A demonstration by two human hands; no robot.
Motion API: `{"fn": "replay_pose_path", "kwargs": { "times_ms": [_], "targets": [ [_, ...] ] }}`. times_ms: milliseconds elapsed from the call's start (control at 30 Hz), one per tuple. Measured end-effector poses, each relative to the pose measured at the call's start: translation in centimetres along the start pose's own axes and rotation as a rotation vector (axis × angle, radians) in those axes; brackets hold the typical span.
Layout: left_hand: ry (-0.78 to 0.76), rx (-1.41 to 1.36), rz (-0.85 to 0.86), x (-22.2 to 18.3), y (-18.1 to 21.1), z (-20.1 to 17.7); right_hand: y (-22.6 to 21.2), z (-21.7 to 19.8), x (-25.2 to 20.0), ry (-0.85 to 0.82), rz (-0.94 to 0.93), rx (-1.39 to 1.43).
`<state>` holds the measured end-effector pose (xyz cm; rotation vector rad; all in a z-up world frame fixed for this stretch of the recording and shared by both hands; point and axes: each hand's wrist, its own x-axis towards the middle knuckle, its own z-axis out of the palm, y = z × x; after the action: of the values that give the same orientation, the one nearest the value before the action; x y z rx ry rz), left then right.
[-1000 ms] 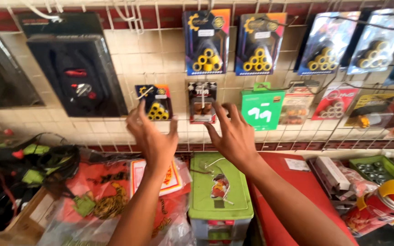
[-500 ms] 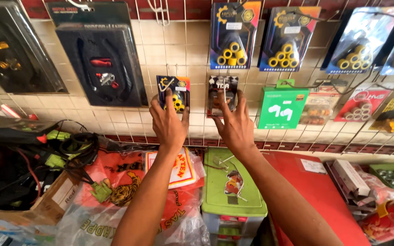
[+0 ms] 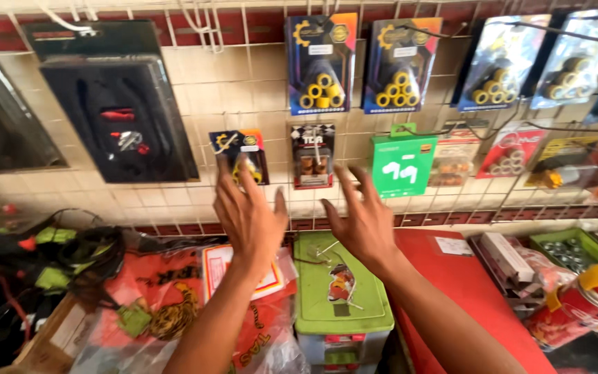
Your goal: The person picks up various packaged motorcycle parts from a glass counter and hangs them on a metal grid wall or places them on display shelves.
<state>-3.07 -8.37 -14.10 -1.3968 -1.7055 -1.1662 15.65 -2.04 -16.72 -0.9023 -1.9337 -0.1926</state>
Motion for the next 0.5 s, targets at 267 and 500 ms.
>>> {"fn": "replay_pose_path", "kwargs": {
  "times_ms": [267, 500],
  "targets": [
    [-0.062, -0.275, 0.093, -0.1, 6.2, 3.6, 5.5, -2.2, -0.2, 0.273, 0.065, -0.157],
    [-0.046, -0.176, 0.07, 0.2, 6.5, 6.8, 6.0, -2.1, 1.4, 0.25, 0.203, -0.127]
  ]
}}
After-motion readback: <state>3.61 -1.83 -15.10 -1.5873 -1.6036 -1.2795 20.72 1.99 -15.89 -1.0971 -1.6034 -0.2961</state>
